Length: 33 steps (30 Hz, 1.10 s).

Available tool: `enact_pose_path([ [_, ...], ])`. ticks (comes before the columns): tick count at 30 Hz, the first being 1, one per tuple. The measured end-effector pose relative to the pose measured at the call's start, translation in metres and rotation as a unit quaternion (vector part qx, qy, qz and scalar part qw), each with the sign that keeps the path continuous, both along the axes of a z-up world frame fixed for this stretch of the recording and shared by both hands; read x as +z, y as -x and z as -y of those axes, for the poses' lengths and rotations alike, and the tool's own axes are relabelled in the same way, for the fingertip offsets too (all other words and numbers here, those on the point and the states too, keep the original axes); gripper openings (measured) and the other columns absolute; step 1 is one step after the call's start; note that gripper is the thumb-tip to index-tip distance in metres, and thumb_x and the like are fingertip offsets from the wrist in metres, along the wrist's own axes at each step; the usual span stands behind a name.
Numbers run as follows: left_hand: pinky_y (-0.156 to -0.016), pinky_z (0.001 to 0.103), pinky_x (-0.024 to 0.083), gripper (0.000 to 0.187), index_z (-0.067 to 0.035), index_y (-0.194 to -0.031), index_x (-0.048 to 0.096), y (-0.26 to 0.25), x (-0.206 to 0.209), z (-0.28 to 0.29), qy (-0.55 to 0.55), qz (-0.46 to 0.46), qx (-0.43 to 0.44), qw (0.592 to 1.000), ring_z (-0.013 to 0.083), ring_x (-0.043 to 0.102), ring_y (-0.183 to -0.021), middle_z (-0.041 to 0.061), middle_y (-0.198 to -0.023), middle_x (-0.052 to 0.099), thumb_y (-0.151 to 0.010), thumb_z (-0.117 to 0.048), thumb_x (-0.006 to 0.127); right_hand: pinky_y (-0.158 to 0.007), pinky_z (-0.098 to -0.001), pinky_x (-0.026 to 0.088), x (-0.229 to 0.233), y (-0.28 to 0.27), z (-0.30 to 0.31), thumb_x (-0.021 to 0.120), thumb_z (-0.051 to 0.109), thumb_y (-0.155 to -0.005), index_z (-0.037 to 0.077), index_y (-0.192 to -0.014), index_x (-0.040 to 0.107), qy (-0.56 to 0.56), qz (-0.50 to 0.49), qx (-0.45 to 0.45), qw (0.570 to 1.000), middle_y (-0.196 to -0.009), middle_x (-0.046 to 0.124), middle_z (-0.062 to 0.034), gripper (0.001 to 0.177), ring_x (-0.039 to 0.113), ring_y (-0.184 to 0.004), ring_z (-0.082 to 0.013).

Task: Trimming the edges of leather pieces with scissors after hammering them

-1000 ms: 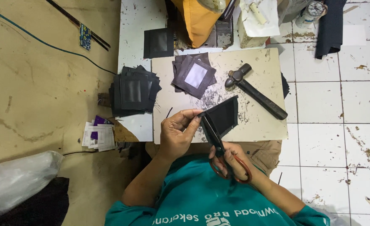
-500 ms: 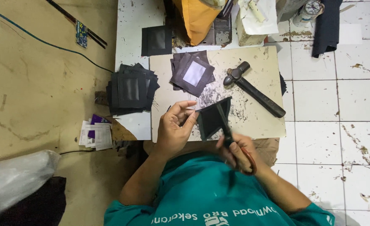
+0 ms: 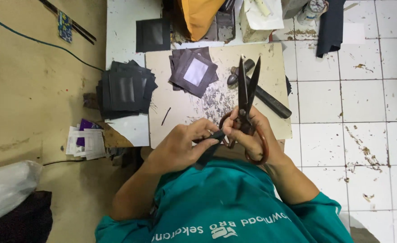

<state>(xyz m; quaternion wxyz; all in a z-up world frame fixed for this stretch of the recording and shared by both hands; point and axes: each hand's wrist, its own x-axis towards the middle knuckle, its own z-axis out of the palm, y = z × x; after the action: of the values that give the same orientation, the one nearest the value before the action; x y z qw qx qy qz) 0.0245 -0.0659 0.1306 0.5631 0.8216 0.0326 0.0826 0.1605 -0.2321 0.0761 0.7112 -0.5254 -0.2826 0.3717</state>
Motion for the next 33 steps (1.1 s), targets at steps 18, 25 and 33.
enact_pose_path([
  [18,-0.051,0.027,0.049,0.025,0.006,-0.12,0.063,-0.009,-0.027,-0.018,0.201,-0.059,-0.08,0.974,0.0144,0.06,-0.06,0.014,-0.073,0.072,-0.095,-0.001,0.063,-0.059,-0.0304,0.055,-0.053,0.034,0.062,0.067,0.002,-0.086,0.006,-0.101,0.074,0.06,0.262,0.003,0.963,-0.07,0.067,-0.0061,0.017,0.061,-0.055,-0.019],
  [25,-0.049,0.029,0.045,0.024,0.006,-0.118,0.063,-0.007,-0.029,-0.014,0.138,-0.037,-0.068,0.987,0.014,0.059,-0.06,0.016,-0.071,0.07,-0.095,0.0,0.063,-0.05,-0.0271,0.045,-0.051,0.038,0.059,0.058,0.005,-0.092,0.006,-0.094,0.073,0.037,0.239,0.001,0.97,-0.061,0.057,-0.0042,0.014,0.046,-0.052,-0.0104],
  [33,-0.048,0.029,0.043,0.023,0.006,-0.117,0.063,-0.007,-0.027,-0.013,0.112,-0.039,-0.079,0.99,0.0149,0.057,-0.057,0.016,-0.068,0.068,-0.095,0.002,0.062,-0.044,-0.0278,0.041,-0.074,0.047,0.067,0.062,0.006,-0.093,0.005,-0.087,0.072,0.034,0.238,-0.025,0.97,-0.055,0.05,-0.0061,0.012,0.045,-0.049,-0.0093],
])
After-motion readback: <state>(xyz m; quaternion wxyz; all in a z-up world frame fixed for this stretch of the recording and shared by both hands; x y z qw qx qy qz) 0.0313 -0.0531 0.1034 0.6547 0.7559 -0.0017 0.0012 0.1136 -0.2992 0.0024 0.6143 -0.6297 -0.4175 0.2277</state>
